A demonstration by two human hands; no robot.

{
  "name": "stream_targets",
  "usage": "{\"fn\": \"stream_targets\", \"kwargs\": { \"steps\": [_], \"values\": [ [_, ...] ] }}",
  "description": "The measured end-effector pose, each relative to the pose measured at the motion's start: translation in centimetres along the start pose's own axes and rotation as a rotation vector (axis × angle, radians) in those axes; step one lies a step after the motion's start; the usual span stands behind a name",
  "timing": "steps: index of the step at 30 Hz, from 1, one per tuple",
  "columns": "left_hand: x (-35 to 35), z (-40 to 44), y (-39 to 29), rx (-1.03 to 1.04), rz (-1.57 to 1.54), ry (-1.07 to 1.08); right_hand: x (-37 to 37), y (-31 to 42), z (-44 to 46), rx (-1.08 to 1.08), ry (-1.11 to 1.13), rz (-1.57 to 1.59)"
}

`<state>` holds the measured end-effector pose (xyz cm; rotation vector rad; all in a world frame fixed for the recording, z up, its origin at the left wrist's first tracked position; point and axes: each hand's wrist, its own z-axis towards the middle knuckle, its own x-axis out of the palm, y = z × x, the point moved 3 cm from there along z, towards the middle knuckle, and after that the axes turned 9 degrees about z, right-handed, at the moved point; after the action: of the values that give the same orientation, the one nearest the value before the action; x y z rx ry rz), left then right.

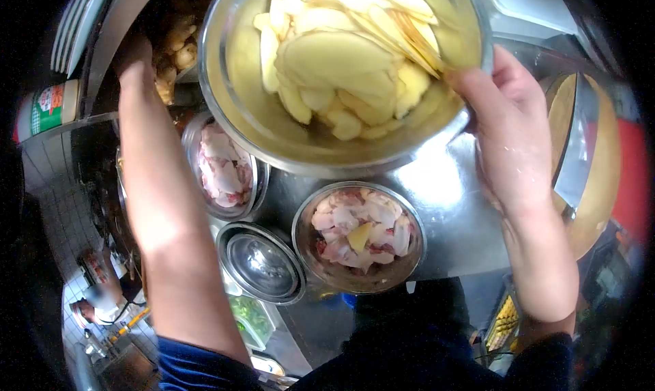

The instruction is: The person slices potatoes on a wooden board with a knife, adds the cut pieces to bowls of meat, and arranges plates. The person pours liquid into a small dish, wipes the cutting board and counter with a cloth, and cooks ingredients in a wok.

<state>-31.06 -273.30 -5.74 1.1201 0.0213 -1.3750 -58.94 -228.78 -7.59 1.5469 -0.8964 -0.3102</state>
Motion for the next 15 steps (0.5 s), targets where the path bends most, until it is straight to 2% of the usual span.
{"fn": "stream_targets", "kwargs": {
  "steps": [1, 4, 6, 7, 8, 9, 10, 11, 12, 14, 15],
  "values": [
    [-0.4, -0.2, 0.2, -0.019, 0.032, 0.033, 0.5, -0.1, 0.4, -0.002, 0.021, -0.007],
    [-11.0, -9.2, -1.1, -0.606, -0.831, 0.001, 3.6, -0.5, 2.2, -0.005, 0.013, 0.014],
    [-16.5, -13.8, -1.2, -0.615, -0.835, -0.064, 6.9, -0.3, 3.2, -0.02, 0.118, 0.11],
    [-18.9, -15.7, -1.5, -0.757, -1.033, 0.004, 8.1, -0.7, 3.7, -0.005, 0.124, 0.055],
    [-22.5, -17.1, -2.2, -0.847, -1.209, -0.007, 9.6, -1.7, 4.6, -0.076, 0.132, 0.108],
    [-24.3, -19.1, -2.2, -0.767, -1.148, -0.04, 12.2, -2.0, 4.6, 0.196, 0.092, 0.174],
    [-26.5, -21.0, -2.6, -0.734, -1.184, -0.066, 14.1, -0.9, 3.8, 0.092, 0.032, -0.131],
    [-28.5, -22.8, -2.7, -0.651, -1.161, -0.033, 16.2, -3.3, 5.4, -0.058, 0.12, 0.241],
    [-30.1, -24.5, -2.9, -0.61, -1.137, 0.007, 18.2, -3.6, 6.5, -0.254, 0.229, -0.017],
    [-32.7, -27.7, -3.0, -0.629, -1.171, 0.108, 22.1, -4.3, 8.4, -0.735, 0.293, -0.506],
    [-33.8, -29.0, -2.9, -0.626, -1.162, 0.179, 24.2, -3.4, 8.0, -0.422, 0.389, -0.167]
  ]
}}
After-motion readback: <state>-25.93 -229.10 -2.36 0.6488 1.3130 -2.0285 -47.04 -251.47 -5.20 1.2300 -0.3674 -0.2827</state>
